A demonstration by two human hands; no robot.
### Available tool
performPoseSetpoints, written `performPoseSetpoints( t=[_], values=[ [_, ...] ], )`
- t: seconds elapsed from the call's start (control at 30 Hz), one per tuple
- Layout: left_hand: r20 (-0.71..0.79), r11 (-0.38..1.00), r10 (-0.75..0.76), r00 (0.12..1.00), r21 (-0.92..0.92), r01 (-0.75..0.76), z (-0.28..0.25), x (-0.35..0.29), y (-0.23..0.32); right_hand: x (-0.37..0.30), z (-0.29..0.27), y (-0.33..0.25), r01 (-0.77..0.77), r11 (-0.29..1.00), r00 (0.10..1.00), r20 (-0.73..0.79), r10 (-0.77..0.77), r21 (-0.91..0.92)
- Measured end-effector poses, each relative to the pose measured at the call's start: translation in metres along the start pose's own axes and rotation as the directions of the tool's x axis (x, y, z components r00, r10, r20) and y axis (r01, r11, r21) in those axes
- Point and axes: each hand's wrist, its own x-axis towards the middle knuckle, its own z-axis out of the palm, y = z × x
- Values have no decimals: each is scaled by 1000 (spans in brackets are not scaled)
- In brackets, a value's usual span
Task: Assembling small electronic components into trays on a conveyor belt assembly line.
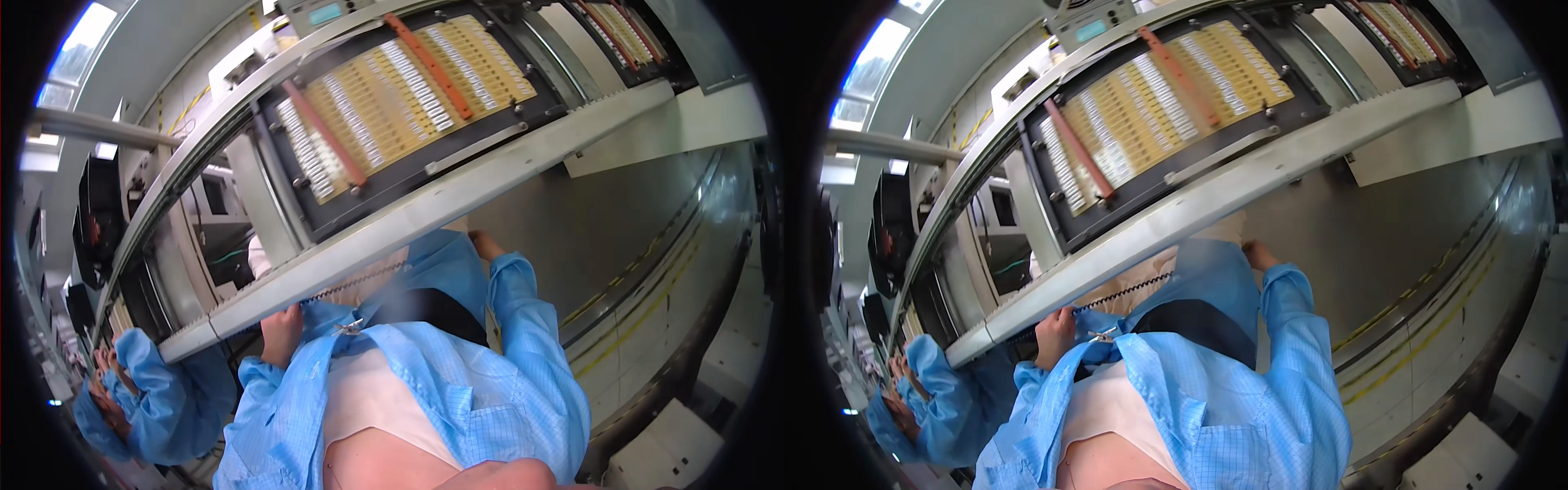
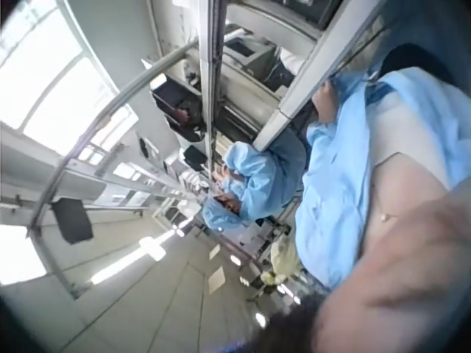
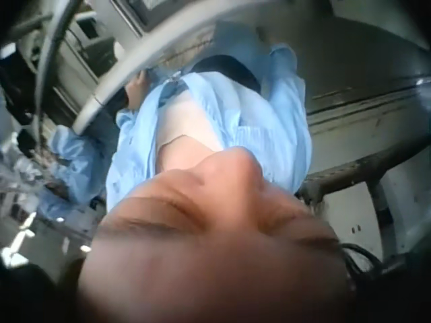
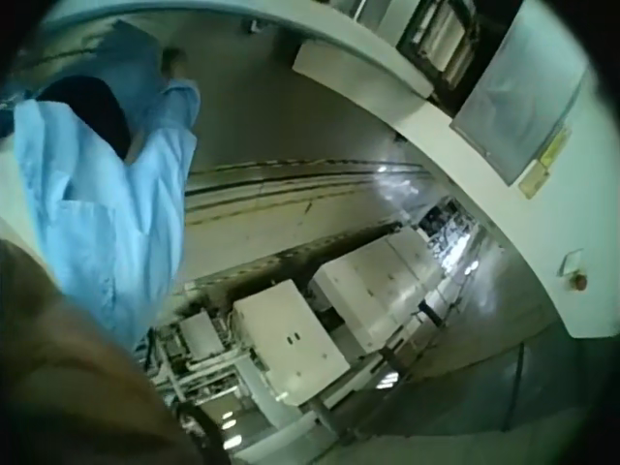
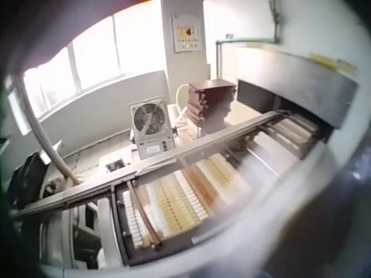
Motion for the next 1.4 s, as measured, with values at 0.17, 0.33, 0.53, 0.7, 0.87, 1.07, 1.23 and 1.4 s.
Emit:
performPoseSetpoints(
  t=[0.17, 0.33, 0.53, 0.7, 0.87, 1.07, 1.23, 1.4],
  values=[
    [63, 990, -84, 994, 121, 76, 8, -18, -3, 55, -47, -116, -186, 779, 982, -92, 165, -598],
    [153, 975, -205, 967, 115, 189, 26, -16, 1, 91, -44, -117, -165, 827, 986, -81, 144, -538],
    [247, 843, -534, 809, 79, 532, 11, 0, 23, 131, -7, -140, -75, 863, 996, -4, 84, -499],
    [108, 893, -443, 890, -32, 449, 36, 9, 22, 174, 11, -184, 48, 875, 998, 61, -21, -481],
    [127, 893, -447, 885, 4, 451, 64, 16, 36, 210, 29, -238, 175, 864, 984, 110, -139, -472],
    [209, 927, -337, 918, -94, 362, 51, 38, 49, 220, 43, -253, 230, 864, 973, 123, -195, -448],
    [245, 885, -360, 900, -214, 412, 44, 47, 56, 231, 54, -256, 265, 874, 964, 119, -237, -407],
    [267, 932, -290, 919, -139, 334, 57, 27, 53, 238, 80, -245, 298, 889, 954, 139, -265, -347]
  ],
)
